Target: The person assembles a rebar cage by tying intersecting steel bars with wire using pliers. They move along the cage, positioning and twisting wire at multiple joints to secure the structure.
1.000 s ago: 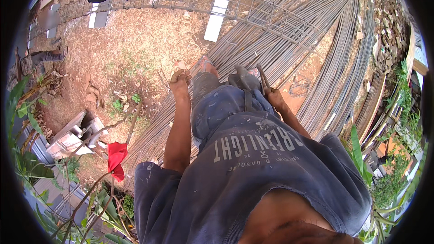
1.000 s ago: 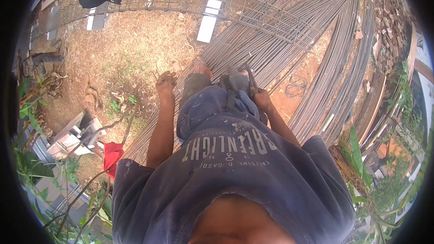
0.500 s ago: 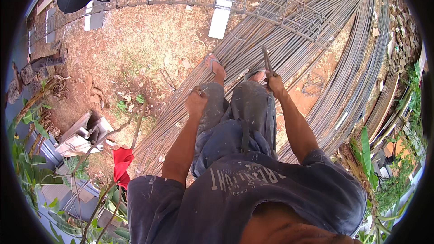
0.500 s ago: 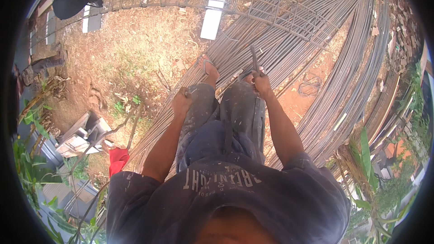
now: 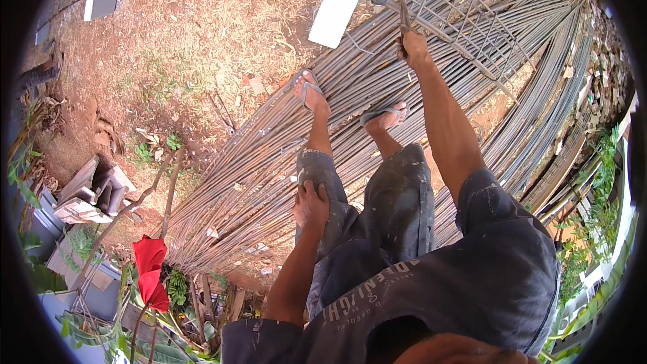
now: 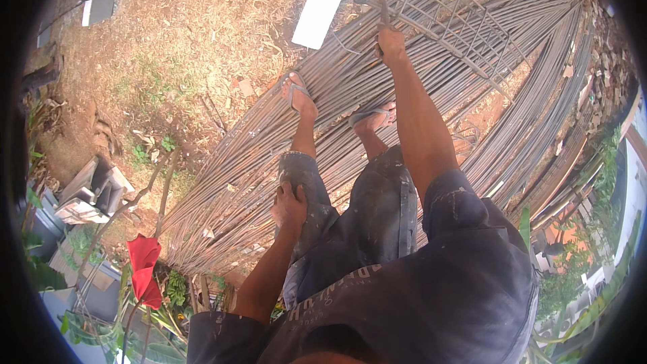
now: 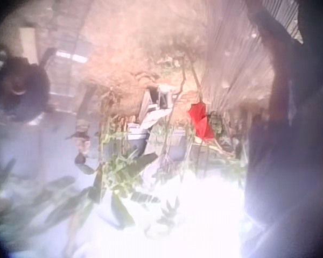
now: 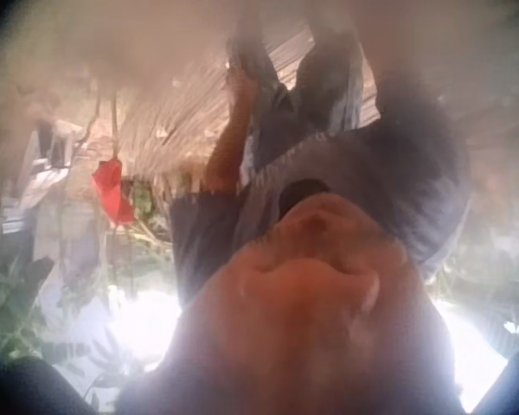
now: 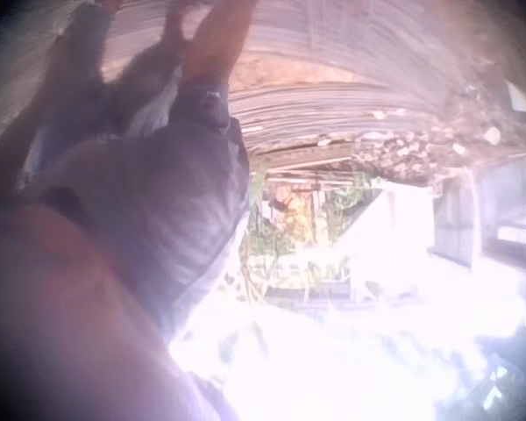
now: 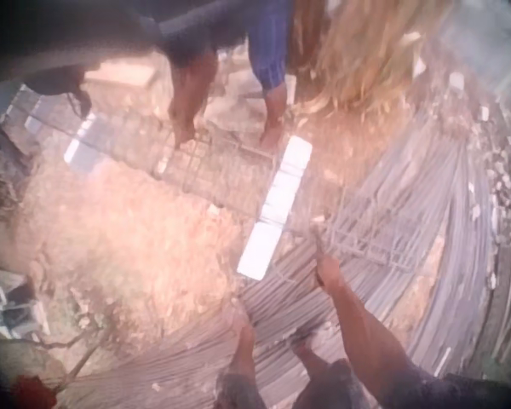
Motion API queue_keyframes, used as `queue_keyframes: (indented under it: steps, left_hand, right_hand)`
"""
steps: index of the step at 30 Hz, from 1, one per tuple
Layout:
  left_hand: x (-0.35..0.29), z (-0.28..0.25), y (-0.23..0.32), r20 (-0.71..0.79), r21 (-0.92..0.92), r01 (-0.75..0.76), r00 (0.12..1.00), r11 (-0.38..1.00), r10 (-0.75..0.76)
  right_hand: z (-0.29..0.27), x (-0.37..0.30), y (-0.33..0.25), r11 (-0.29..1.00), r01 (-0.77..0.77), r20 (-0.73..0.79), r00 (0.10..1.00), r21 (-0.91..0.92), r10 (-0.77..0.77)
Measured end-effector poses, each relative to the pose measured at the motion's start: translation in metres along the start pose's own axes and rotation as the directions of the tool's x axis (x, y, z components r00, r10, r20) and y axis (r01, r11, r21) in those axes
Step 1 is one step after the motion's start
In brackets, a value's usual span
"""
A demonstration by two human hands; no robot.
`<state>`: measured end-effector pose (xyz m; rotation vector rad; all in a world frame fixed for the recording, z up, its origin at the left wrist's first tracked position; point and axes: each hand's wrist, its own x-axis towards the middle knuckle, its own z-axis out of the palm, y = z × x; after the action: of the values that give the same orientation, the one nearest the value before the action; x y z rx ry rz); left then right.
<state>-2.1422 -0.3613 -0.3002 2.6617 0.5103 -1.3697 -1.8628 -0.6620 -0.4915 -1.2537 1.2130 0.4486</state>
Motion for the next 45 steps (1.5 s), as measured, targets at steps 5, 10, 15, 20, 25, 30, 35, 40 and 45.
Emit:
queue_keyframes:
  steps: [5,10,15,20,25,30,35,40,45]
  left_hand:
    - [0.006,0.003,-0.014,-0.017,0.006,-0.037,0.999,0.999,0.037]
    - [0.016,-0.013,-0.018,-0.012,0.043,-0.089,0.996,0.995,0.09]
    - [0.02,-0.015,-0.02,-0.014,0.045,-0.09,0.996,0.995,0.091]
    - [0.024,-0.026,-0.016,-0.014,0.067,-0.109,0.994,0.992,0.11]
    - [0.019,-0.022,-0.015,-0.054,0.076,-0.124,0.99,0.989,0.128]
    - [0.015,-0.018,-0.005,-0.112,0.111,-0.13,0.983,0.985,0.143]
    - [0.001,-0.012,0.025,-0.099,0.122,-0.015,0.995,0.992,0.027]
    - [-0.047,0.013,0.047,-0.238,-0.003,-0.041,0.97,0.999,0.039]
    - [-0.096,0.07,0.04,-0.373,-0.439,0.052,0.898,0.897,-0.234]
  right_hand:
    - [0.054,-0.005,0.014,0.987,0.057,-0.092,0.993,-0.151,-0.071]
    - [0.066,0.07,0.071,0.781,0.246,-0.174,0.895,-0.573,-0.41]
    - [0.088,0.031,0.047,0.995,0.047,-0.375,0.924,-0.09,-0.077]
    - [0.103,-0.038,0.037,0.961,0.264,-0.455,0.868,0.08,-0.2]
    - [0.074,-0.068,0.1,0.977,0.18,-0.279,0.95,0.113,-0.142]
    - [0.001,-0.085,0.123,0.913,-0.186,-0.19,0.945,0.364,0.268]
    - [-0.097,-0.089,0.105,0.921,-0.291,-0.148,0.954,-0.258,0.26]
    - [-0.226,-0.061,0.124,0.334,0.5,0.497,0.862,-0.799,-0.102]
    - [-0.21,-0.097,0.022,-0.071,0.3,0.306,0.945,-0.951,-0.115]
